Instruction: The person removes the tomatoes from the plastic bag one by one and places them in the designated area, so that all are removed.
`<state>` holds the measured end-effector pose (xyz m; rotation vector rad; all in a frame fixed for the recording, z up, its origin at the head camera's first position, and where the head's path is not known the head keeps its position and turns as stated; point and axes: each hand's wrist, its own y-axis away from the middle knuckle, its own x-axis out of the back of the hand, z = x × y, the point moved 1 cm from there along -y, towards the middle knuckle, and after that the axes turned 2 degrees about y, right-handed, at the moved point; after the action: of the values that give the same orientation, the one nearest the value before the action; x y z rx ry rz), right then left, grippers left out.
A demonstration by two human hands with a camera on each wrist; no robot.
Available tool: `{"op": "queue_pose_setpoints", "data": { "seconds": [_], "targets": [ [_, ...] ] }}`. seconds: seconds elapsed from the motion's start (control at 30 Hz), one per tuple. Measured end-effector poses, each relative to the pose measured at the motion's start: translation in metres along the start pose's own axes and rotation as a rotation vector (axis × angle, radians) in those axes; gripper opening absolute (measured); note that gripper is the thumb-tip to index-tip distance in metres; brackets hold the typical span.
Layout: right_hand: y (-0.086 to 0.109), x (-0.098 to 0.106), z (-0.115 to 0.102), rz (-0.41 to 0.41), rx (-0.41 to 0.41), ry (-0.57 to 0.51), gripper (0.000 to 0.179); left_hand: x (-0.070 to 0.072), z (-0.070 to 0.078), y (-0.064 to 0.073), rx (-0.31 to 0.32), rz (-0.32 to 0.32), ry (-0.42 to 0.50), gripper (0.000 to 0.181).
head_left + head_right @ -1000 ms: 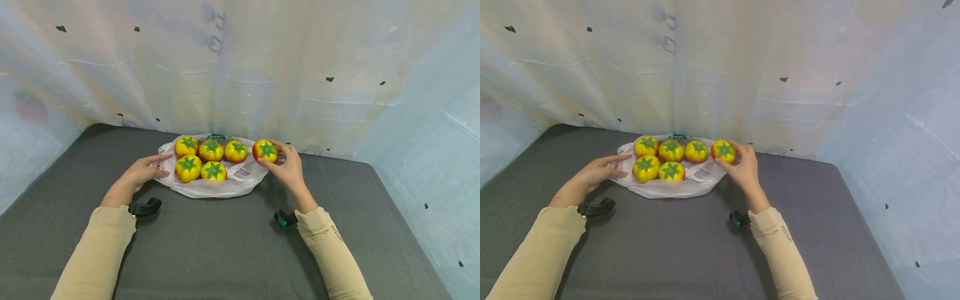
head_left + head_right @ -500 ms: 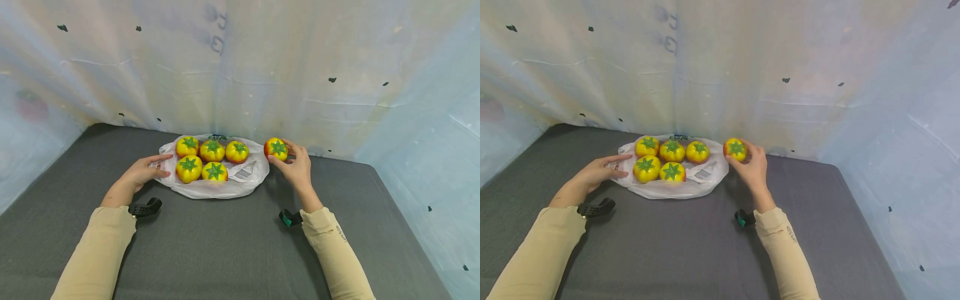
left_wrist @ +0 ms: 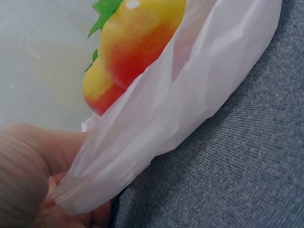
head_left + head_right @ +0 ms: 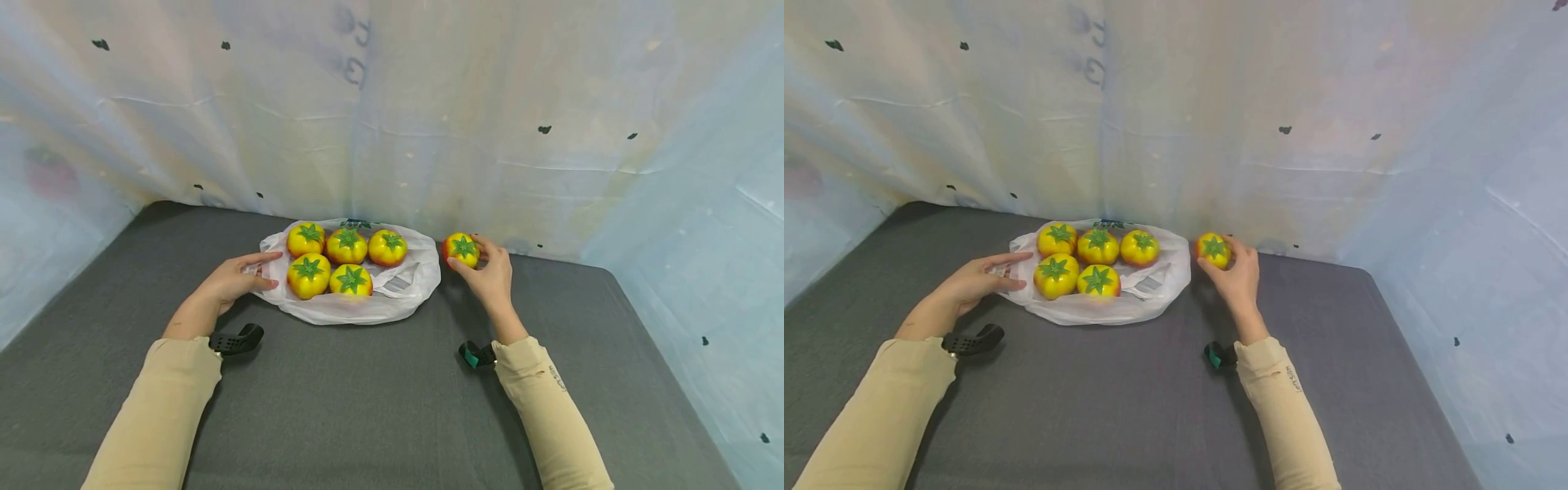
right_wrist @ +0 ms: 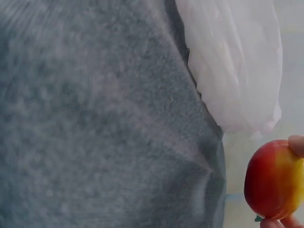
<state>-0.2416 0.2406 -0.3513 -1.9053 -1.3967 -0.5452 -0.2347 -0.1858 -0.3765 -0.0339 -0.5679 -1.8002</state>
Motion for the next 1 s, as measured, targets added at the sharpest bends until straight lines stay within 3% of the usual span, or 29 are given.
{"op": "queue_pose_setpoints", "data": {
  "seconds": [0.33,0.63,1.0],
  "targets": [
    [-0.003,-0.004,0.006,-0.046,-0.089,0.004,0.064,0.000,-0.001,0.000,-0.022,0.005,0.005,0.070],
    [-0.004,-0.012,0.014,-0.092,-0.122,0.039,0.066,0.000,-0.003,-0.002,-0.007,-0.008,0.009,0.070],
    [-0.005,-0.014,0.016,-0.107,-0.123,0.003,0.069,-0.001,-0.002,-0.001,-0.002,-0.002,0.018,0.069]
  ]
}}
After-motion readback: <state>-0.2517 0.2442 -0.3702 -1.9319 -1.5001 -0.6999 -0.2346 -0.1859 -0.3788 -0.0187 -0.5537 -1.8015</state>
